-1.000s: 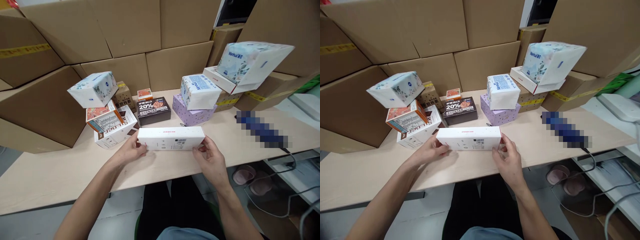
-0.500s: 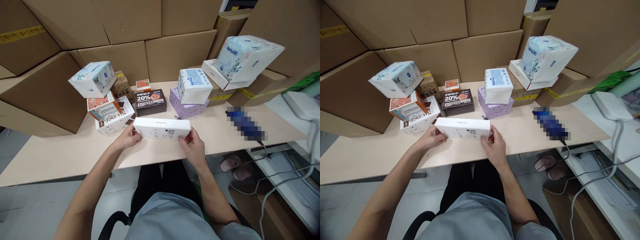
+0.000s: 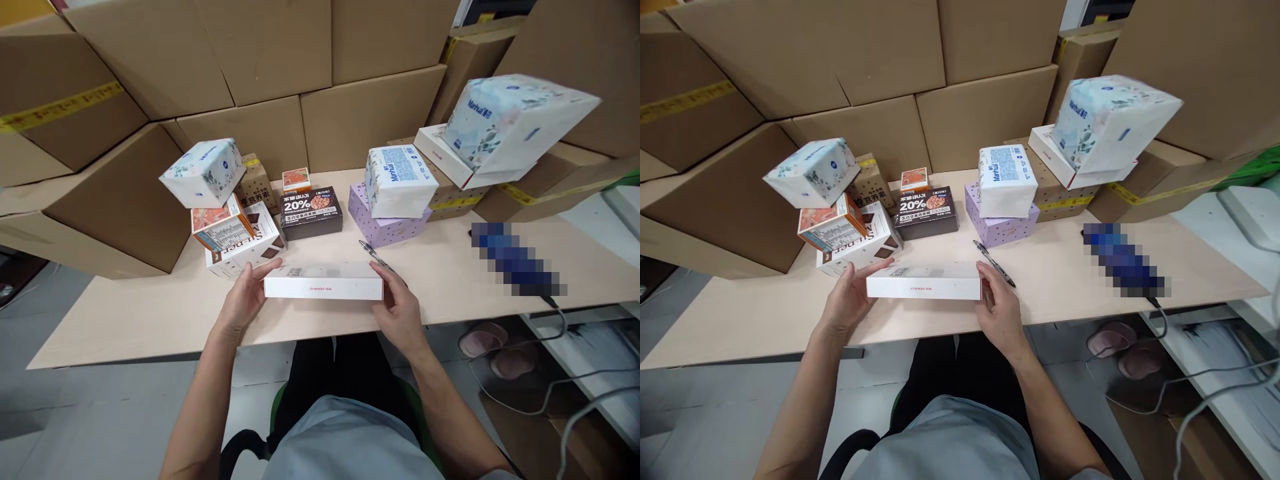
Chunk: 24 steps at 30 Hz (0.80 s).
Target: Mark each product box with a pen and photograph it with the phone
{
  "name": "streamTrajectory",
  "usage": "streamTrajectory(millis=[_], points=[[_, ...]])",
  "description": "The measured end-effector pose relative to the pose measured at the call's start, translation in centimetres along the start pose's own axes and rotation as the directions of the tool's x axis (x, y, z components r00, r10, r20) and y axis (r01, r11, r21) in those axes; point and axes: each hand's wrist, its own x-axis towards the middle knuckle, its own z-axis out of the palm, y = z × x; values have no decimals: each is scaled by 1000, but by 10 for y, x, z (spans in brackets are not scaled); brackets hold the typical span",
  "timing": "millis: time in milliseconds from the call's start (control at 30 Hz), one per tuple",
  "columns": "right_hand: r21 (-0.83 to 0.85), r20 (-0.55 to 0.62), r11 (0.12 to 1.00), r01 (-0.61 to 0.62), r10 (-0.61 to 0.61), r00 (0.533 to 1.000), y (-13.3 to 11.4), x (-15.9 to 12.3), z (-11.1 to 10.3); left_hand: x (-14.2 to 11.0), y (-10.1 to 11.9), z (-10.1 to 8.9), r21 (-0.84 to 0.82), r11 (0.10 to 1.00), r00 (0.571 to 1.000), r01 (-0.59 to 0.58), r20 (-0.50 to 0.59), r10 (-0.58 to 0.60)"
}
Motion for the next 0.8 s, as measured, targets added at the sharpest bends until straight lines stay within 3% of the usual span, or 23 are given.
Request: streamTrajectory(millis=[167, 367, 533, 700, 800], points=[[24, 23, 999, 21, -22, 1000, 2, 0, -2, -7, -2, -3, 112, 994, 1000, 18, 10, -20], [193, 2, 970, -151, 153, 988, 2, -3, -7, -17, -4, -6, 129, 992, 991, 5, 134, -22], [205, 1, 952, -229, 234, 972, -2, -2, -6, -18, -4, -3, 129, 991, 975, -20, 223, -10], [309, 65, 904, -296, 291, 955, 2, -3, -4, -21, -2, 2, 133, 980, 963, -149, 244, 113], [335, 92, 900, -278, 263, 961, 4, -3, -1, -24, -4, 3, 180, 948, 957, -264, 168, 234]])
